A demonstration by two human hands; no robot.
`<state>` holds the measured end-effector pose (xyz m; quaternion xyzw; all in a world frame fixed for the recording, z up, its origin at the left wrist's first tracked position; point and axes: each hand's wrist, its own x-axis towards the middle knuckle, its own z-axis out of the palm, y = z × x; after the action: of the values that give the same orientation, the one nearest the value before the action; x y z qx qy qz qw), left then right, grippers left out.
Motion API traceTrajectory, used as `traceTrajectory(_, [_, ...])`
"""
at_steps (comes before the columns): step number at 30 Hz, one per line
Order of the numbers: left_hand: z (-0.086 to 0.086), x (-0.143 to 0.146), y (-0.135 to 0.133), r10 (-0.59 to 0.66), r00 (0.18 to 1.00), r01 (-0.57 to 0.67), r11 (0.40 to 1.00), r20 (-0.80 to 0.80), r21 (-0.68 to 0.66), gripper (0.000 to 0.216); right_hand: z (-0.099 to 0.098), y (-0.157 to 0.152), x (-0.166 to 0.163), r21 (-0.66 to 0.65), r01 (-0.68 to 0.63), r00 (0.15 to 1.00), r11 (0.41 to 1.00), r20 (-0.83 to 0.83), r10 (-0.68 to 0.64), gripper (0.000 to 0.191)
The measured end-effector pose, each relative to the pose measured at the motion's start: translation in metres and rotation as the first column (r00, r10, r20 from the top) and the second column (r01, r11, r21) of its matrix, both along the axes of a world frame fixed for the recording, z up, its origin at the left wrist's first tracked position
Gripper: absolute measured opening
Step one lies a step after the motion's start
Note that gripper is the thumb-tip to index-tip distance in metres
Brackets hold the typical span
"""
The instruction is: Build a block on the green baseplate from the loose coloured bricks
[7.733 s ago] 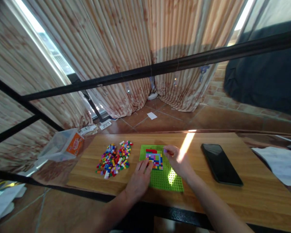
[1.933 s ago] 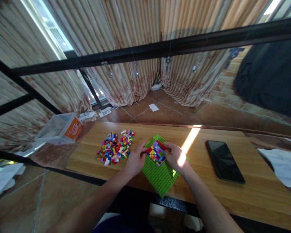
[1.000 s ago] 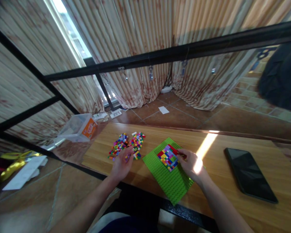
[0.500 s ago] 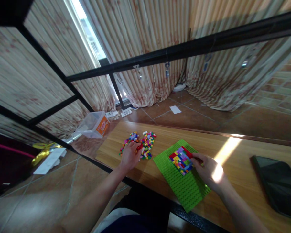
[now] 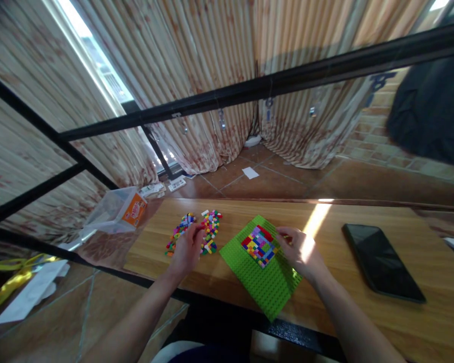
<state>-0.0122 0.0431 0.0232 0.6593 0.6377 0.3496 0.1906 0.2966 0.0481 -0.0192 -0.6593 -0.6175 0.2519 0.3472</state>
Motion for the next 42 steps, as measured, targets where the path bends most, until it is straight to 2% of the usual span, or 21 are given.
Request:
traceTrajectory(3, [0.006,0.022,-0.004,-0.127,0.97,0.153,0.981,0.205,-0.117,0.022,0.01,-0.003,-0.001,0.052,0.062,0.993,0.997,-0.1,-0.056,0.036])
traceTrajectory(6, [0.005,0.044,-0.006,-0.163,0.92,0.252,0.943,0.357,-0.219,0.027,0.021,-0.01,-0.009,0.103,0.049,0.979,0.993,-0.201,-0.027,0.033])
traceTrajectory(10, [0.0,0.069,-0.009,-0.12,0.873,0.307,0.889,0.473,-0.34,0.031,0.033,-0.022,-0.024,0.188,-0.111,0.957,0.976,-0.246,0.156,0.029])
traceTrajectory(15, [-0.003,0.089,-0.021,-0.171,0.797,0.45,0.807,0.58,-0.381,0.036,0.038,-0.039,-0.038,0.235,-0.316,0.925,0.919,-0.142,0.354,0.025])
traceTrajectory(18, [-0.001,0.093,-0.028,-0.15,0.733,0.513,0.762,0.663,-0.395,0.042,0.035,-0.046,-0.044,0.271,-0.37,0.901,0.888,-0.126,0.414,0.023])
traceTrajectory(21, [0.0,0.092,-0.031,-0.072,0.703,0.516,0.736,0.707,-0.438,0.046,0.031,-0.05,-0.046,0.269,-0.417,0.879,0.868,-0.123,0.46,0.024])
traceTrajectory(24, [-0.001,0.09,-0.031,-0.013,0.707,0.484,0.738,0.707,-0.471,0.052,0.03,-0.051,-0.047,0.293,-0.42,0.874,0.859,-0.123,0.47,0.024])
traceTrajectory(31, [-0.002,0.089,-0.026,-0.013,0.73,0.438,0.777,0.683,-0.453,0.057,0.028,-0.051,-0.047,0.308,-0.436,0.884,0.845,-0.03,0.467,0.021])
traceTrajectory(37, [0.006,0.087,-0.02,-0.026,0.722,0.422,0.808,0.691,-0.411,0.038,0.026,-0.047,-0.042,0.324,-0.413,0.904,0.851,0.03,0.427,0.021])
traceTrajectory(42, [0.015,0.092,-0.018,-0.046,0.721,0.411,0.832,0.691,-0.374,0.028,0.026,-0.048,-0.041,0.394,-0.343,0.927,0.853,-0.005,0.375,0.02])
